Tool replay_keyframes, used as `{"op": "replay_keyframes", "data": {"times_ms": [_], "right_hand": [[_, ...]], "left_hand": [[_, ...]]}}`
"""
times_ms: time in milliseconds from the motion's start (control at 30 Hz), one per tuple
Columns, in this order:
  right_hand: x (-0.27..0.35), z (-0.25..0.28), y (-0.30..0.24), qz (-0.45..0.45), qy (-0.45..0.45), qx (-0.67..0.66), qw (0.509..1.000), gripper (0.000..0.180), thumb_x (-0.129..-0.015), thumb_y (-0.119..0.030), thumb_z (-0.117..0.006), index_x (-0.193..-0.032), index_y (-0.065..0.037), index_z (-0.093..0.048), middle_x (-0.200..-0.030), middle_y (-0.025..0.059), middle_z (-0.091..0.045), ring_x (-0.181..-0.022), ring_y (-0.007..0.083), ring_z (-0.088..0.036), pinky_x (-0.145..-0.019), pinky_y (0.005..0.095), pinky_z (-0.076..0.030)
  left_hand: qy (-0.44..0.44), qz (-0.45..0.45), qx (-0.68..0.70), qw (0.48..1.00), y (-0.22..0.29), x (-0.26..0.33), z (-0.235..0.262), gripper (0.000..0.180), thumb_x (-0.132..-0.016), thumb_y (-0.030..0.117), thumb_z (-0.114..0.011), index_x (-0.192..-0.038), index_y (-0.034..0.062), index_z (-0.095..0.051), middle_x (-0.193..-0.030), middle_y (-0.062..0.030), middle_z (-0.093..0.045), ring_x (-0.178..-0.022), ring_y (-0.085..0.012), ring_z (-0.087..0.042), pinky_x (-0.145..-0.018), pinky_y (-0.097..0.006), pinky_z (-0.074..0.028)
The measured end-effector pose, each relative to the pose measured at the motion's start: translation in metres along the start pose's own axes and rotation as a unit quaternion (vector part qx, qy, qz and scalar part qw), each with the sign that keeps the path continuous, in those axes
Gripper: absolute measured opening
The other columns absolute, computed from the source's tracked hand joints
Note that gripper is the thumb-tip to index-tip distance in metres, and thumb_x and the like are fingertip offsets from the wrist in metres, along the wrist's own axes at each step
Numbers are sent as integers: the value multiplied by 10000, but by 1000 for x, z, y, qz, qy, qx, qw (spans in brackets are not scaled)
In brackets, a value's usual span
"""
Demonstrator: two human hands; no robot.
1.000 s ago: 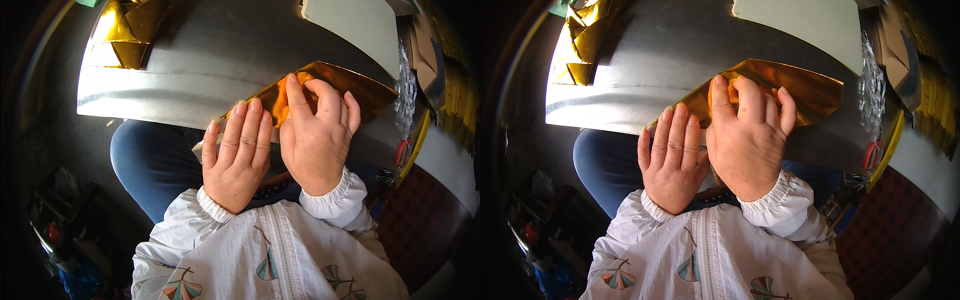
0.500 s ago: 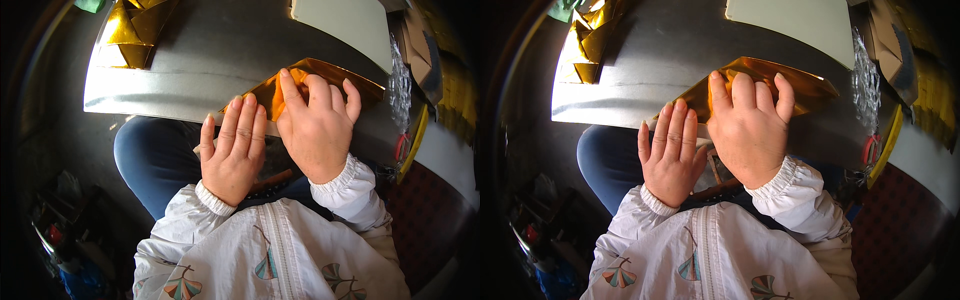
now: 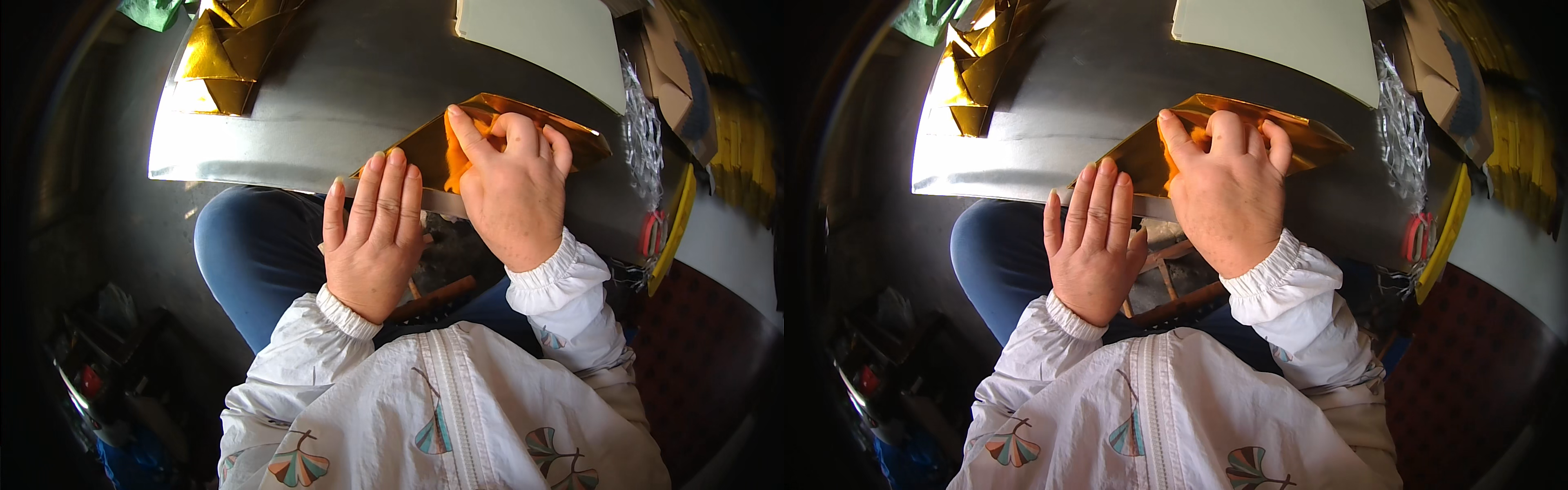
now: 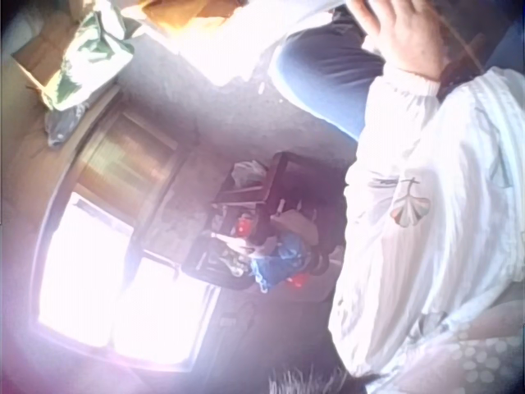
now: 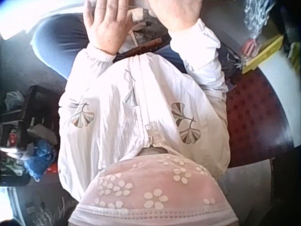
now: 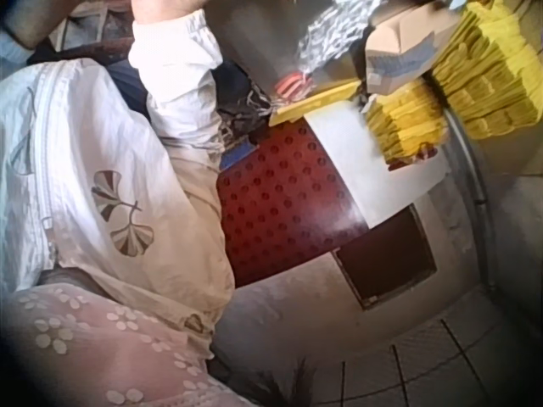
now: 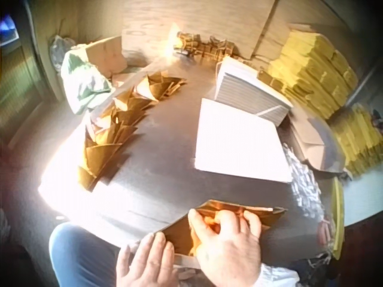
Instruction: The person folds a gold-colored sheet of paper by hand into a triangular origami shape, pressing creases and tucking flaps. They place the finished piece aside and repeat the process with another sheet.
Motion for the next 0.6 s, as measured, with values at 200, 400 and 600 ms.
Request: {"op": "replay_keyframes", "data": {"times_ms": [200, 400, 600], "right_hand": [[3, -3, -3, -7, 18, -3, 1000, 466, -822, -132, -635, -1284, -194, -649, -1052, 105, -513, -979, 282, -570, -1041, 478, -314], [8, -9, -3, 15, 56, -27, 998, 466, -801, -154, -670, -1266, -162, -635, -1002, 101, -491, -914, 274, -564, -1029, 504, -311], [19, -11, 21, 85, 71, -13, 994, 404, -855, -88, -596, -1254, -140, -632, -1053, 71, -511, -977, 231, -570, -1049, 488, -324]], "left_hand": [[-26, -5, 28, 999, 0, 0, 4, 834, -668, 309, -811, -1432, 221, -487, -1549, -81, -377, -1434, -253, -353, -1160, -513, -239], [-62, -4, 37, 997, 4, -1, 6, 915, -631, 414, -837, -1450, 315, -440, -1554, -120, -338, -1435, -297, -332, -1145, -561, -231], [-61, -15, 29, 998, 2, -3, 10, 874, -684, 372, -815, -1464, 317, -426, -1561, -113, -325, -1442, -289, -320, -1163, -574, -194]]}}
Point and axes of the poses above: each hand's wrist, its own x-axis away from the middle knuckle, its own z-axis out of the back of the hand, y = z × x, the point moved 5 cm from there along -x, towards the middle knuckle
